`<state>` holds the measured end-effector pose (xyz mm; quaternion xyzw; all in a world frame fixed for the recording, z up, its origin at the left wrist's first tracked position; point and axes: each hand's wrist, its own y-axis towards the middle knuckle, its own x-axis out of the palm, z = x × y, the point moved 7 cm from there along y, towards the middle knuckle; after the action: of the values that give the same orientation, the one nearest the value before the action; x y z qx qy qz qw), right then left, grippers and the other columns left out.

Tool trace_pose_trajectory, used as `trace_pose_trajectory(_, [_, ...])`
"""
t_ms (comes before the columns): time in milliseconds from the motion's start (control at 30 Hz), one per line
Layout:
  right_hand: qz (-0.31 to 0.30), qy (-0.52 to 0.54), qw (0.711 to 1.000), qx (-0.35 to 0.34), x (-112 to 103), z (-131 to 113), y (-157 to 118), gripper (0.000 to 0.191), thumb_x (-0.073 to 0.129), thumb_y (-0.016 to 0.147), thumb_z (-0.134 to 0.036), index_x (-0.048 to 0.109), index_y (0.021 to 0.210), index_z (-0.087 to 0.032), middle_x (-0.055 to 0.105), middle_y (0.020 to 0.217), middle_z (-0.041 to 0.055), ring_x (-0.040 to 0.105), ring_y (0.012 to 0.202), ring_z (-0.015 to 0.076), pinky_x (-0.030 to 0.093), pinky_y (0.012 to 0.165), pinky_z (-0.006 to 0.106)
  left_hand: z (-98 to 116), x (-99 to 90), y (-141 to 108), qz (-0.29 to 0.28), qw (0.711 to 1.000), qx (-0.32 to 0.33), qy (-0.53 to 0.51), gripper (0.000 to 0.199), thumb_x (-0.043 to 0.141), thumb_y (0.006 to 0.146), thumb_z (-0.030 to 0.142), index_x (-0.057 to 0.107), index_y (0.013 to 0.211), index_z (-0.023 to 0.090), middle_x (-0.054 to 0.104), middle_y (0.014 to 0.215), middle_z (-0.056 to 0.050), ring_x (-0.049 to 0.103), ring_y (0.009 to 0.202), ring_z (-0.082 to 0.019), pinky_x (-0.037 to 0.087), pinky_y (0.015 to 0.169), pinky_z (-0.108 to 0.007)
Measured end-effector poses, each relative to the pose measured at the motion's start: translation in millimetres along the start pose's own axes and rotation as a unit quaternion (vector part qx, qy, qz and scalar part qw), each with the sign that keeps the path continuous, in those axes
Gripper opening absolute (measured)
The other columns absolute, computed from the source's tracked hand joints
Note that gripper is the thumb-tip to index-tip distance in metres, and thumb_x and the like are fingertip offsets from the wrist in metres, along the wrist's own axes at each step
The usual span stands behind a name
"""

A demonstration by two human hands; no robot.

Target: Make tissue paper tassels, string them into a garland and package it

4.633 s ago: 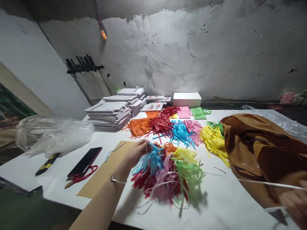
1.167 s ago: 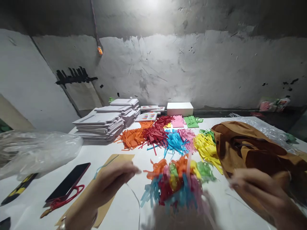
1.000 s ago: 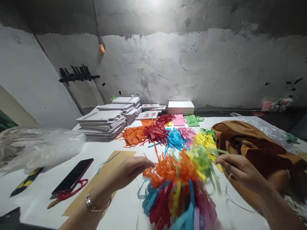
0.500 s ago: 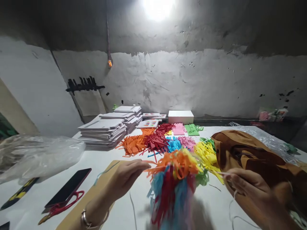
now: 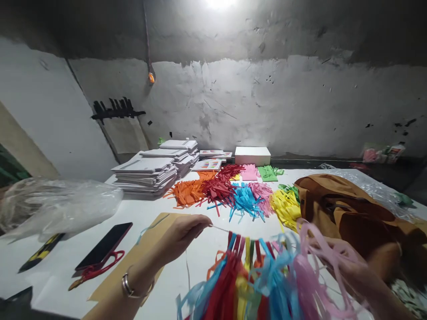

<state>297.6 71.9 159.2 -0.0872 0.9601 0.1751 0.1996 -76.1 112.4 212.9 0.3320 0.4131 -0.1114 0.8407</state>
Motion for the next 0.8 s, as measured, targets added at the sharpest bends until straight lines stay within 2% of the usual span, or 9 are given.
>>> trace_pose_trajectory(100, [0.035, -0.046, 0.998, -0.004, -10.3, 1.2, -9.9, 0.035, 0.059, 0.093, -0.049, 0.078, 0.09, -0.02, 0.075, 0.085, 0.0084, 0.071, 0.078, 0.0238, 0.057, 0.07, 0.028, 1.2, -3.5, -5.3, 0.023, 1.0, 0.011, -0.013, 0.021, 0.049, 0.098, 0.023, 0.069, 0.096, 0.021, 0.068, 0.073, 0.001, 0.058, 0.062, -0.011, 0.045, 0.06, -0.019])
trace_pose_trajectory(233, [0.104, -0.09, 0.989, -0.063, -19.6, -5.8, -23.8, 0.023, 0.064, 0.091, -0.041, 0.079, 0.096, -0.024, 0.078, 0.093, 0.0062, 0.074, 0.085, 0.0232, 0.059, 0.08, 0.025, 5.8, -7.8, -10.6, 0.054, 0.997, 0.028, -0.053, 0.019, 0.05, 0.098, 0.022, 0.069, 0.099, 0.022, 0.068, 0.075, 0.001, 0.057, 0.06, -0.01, 0.046, 0.058, -0.018])
trace_pose_trajectory(367, [0.14, -0.095, 0.982, -0.083, -20.2, -11.5, -25.9, 0.02, 0.063, 0.091, -0.039, 0.079, 0.096, -0.027, 0.079, 0.094, 0.0042, 0.075, 0.086, 0.0222, 0.06, 0.08, 0.024, 9.5, -7.7, -12.1, 0.082, 0.994, 0.033, -0.067, 0.019, 0.05, 0.098, 0.021, 0.068, 0.101, 0.021, 0.065, 0.072, 0.001, 0.057, 0.06, -0.011, 0.047, 0.058, -0.019])
trace_pose_trajectory(533, [0.11, -0.088, 0.988, -0.068, -11.8, -13.2, -20.8, 0.023, 0.064, 0.091, -0.042, 0.08, 0.091, -0.025, 0.079, 0.09, 0.006, 0.075, 0.084, 0.0241, 0.061, 0.076, 0.026, 9.1, -1.2, -12.9, 0.091, 0.993, 0.018, -0.074, 0.021, 0.047, 0.099, 0.019, 0.068, 0.101, 0.021, 0.06, 0.067, 0.002, 0.054, 0.058, -0.011, 0.046, 0.056, -0.02])
trace_pose_trajectory(667, [0.167, -0.068, 0.982, -0.064, -20.3, -10.6, -29.0, 0.024, 0.066, 0.089, -0.044, 0.08, 0.091, -0.024, 0.078, 0.088, 0.0068, 0.075, 0.08, 0.0235, 0.062, 0.077, 0.027, 13.9, 0.2, -13.8, 0.115, 0.989, 0.021, -0.088, 0.021, 0.047, 0.098, 0.017, 0.068, 0.101, 0.022, 0.06, 0.069, 0.002, 0.055, 0.059, -0.011, 0.047, 0.056, -0.019])
trace_pose_trajectory(800, [0.159, -0.109, 0.976, -0.098, -23.9, -23.3, -39.6, 0.019, 0.068, 0.088, -0.041, 0.08, 0.092, -0.027, 0.077, 0.086, 0.0065, 0.074, 0.077, 0.0235, 0.062, 0.073, 0.028, 20.7, -2.7, -18.5, 0.129, 0.985, 0.048, -0.108, 0.025, 0.044, 0.1, 0.017, 0.068, 0.104, 0.023, 0.059, 0.067, 0.002, 0.054, 0.058, -0.011, 0.047, 0.055, -0.019])
